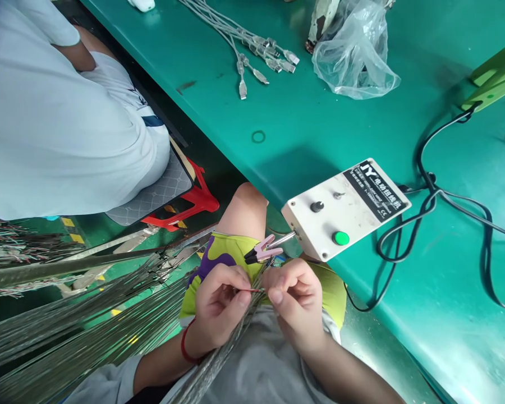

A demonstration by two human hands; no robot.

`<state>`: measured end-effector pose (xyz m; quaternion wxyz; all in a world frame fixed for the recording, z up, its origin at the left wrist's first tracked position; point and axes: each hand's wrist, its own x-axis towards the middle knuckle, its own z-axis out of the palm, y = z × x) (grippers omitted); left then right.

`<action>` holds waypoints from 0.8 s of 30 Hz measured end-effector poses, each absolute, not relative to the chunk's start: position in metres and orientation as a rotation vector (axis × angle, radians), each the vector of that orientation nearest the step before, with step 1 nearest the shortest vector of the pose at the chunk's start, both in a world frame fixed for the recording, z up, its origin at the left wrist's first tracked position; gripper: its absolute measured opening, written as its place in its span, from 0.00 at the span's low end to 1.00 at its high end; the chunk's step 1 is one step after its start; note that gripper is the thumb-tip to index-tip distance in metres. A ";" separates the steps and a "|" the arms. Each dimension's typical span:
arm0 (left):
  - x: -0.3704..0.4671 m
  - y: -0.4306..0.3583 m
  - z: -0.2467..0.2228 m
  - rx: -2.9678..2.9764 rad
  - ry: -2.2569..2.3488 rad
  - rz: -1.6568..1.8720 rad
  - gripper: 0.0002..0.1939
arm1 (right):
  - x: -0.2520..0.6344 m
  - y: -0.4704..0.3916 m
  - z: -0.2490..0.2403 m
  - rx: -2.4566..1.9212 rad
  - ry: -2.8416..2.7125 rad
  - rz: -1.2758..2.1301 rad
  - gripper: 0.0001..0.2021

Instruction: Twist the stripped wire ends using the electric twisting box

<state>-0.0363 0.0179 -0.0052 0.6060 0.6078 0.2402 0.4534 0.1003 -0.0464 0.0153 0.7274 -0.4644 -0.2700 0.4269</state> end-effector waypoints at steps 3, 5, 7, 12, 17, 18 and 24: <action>-0.036 0.018 -0.006 1.399 0.550 1.098 0.07 | 0.103 -0.051 0.012 -1.078 -0.657 0.893 0.09; -0.036 0.018 -0.005 1.406 0.543 1.100 0.06 | 0.103 -0.056 0.009 -1.120 -0.714 0.871 0.09; -0.036 0.018 -0.005 1.405 0.532 1.078 0.06 | 0.102 -0.060 0.007 -1.147 -0.748 0.874 0.07; -0.036 0.016 -0.008 1.384 0.551 1.023 0.07 | 0.101 -0.061 0.005 -1.186 -0.746 0.848 0.03; -0.037 0.017 -0.008 1.381 0.569 1.006 0.08 | 0.103 -0.059 0.001 -1.205 -0.677 0.882 0.02; -0.037 0.017 -0.008 1.382 0.563 1.009 0.07 | 0.104 -0.059 0.000 -1.210 -0.656 0.897 0.02; -0.036 0.017 -0.007 1.378 0.591 1.040 0.04 | 0.105 -0.057 0.002 -1.211 -0.560 0.997 0.08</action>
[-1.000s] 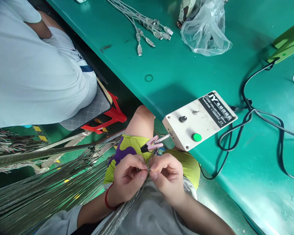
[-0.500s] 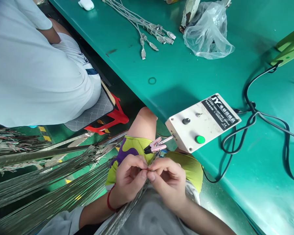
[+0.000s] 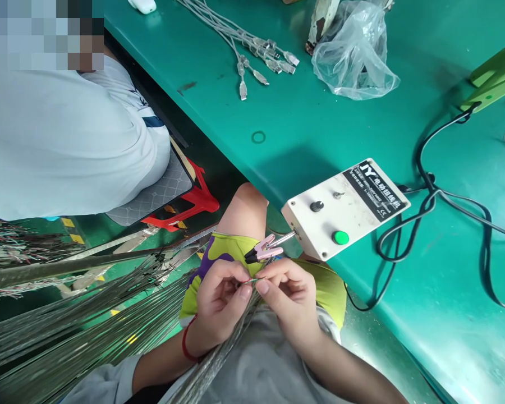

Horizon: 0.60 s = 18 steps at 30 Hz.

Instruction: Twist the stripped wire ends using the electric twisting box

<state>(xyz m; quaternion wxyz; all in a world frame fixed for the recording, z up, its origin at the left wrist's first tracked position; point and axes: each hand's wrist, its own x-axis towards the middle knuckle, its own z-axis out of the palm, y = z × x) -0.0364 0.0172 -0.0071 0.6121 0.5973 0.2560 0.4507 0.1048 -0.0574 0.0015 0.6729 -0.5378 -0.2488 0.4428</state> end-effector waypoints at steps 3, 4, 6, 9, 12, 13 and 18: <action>-0.036 0.017 -0.007 1.352 0.584 1.036 0.03 | 0.104 -0.055 0.003 -1.202 -0.533 1.028 0.09; -0.036 0.017 -0.007 1.340 0.579 1.033 0.02 | 0.104 -0.054 0.003 -1.197 -0.531 1.034 0.09; -0.037 0.016 -0.009 1.299 0.575 1.027 0.02 | 0.103 -0.052 0.003 -1.185 -0.529 1.035 0.09; -0.038 0.012 -0.017 1.188 0.557 1.009 0.02 | 0.103 -0.052 0.001 -1.172 -0.535 1.020 0.09; -0.039 0.007 -0.023 1.099 0.519 1.008 0.06 | 0.102 -0.053 0.002 -1.174 -0.571 0.997 0.08; -0.039 0.006 -0.023 1.088 0.505 1.018 0.07 | 0.102 -0.053 0.003 -1.176 -0.593 0.986 0.07; -0.038 0.009 -0.014 1.168 0.535 1.030 0.05 | 0.099 -0.049 0.019 -1.186 -0.703 0.934 0.02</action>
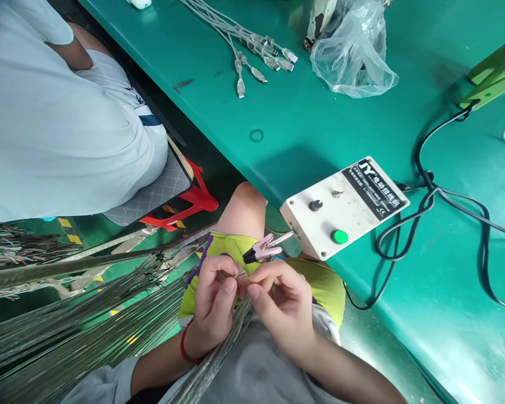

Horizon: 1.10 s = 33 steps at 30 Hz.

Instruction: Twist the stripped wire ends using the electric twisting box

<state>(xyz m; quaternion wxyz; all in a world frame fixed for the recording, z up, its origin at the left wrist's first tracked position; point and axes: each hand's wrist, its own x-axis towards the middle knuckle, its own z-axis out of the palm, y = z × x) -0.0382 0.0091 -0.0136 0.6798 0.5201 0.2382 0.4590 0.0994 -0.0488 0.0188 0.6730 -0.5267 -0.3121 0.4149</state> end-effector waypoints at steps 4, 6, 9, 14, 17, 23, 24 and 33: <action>-0.040 0.013 -0.005 1.315 0.586 1.010 0.02 | 0.097 -0.043 0.031 -1.256 -0.771 0.862 0.04; -0.041 0.012 -0.005 1.348 0.589 1.007 0.03 | 0.095 -0.041 0.034 -1.273 -0.748 0.862 0.03; -0.042 0.011 -0.006 1.363 0.589 1.001 0.02 | 0.093 -0.039 0.035 -1.252 -0.693 0.901 0.03; -0.042 0.011 -0.007 1.368 0.587 1.016 0.01 | 0.090 -0.042 0.032 -1.190 -0.601 0.991 0.02; -0.041 0.012 -0.007 1.377 0.581 1.023 0.02 | 0.090 -0.045 0.029 -1.164 -0.564 1.036 0.02; -0.042 0.010 -0.008 1.308 0.500 1.005 0.03 | 0.091 -0.045 0.027 -1.117 -0.539 1.073 0.02; -0.042 0.010 -0.008 1.301 0.498 1.006 0.03 | 0.091 -0.044 0.027 -1.110 -0.540 1.074 0.02; -0.036 0.006 -0.012 1.144 0.446 1.052 0.01 | 0.090 -0.039 0.026 -1.101 -0.547 1.050 0.02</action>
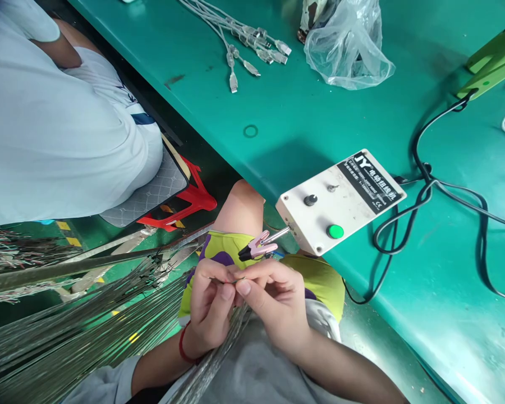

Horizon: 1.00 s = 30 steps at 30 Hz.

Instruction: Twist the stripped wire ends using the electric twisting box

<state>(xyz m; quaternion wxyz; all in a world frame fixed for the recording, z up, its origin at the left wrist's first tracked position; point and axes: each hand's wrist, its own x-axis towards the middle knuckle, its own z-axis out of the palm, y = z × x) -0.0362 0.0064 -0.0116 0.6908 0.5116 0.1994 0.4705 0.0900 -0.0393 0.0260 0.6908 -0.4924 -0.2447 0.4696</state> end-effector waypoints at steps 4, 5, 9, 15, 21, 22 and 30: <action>-0.036 0.005 -0.012 1.128 0.475 1.066 0.01 | 0.090 -0.041 0.023 -1.106 -0.561 1.050 0.03; -0.036 0.005 -0.012 1.137 0.481 1.063 0.01 | 0.091 -0.041 0.022 -1.102 -0.566 1.049 0.03; -0.037 0.005 -0.014 1.152 0.437 1.048 0.02 | 0.090 -0.044 0.017 -1.074 -0.565 1.044 0.04; -0.035 0.010 -0.009 1.112 0.313 0.974 0.02 | 0.090 -0.043 0.016 -1.023 -0.571 1.087 0.13; -0.031 0.014 0.000 1.152 0.290 0.953 0.02 | 0.093 -0.041 0.014 -0.985 -0.572 1.110 0.19; -0.031 0.013 0.000 1.158 0.300 0.953 0.02 | 0.093 -0.040 0.014 -0.976 -0.573 1.107 0.19; -0.038 0.007 -0.012 1.166 0.379 0.976 0.03 | 0.096 -0.039 0.009 -0.956 -0.641 1.038 0.18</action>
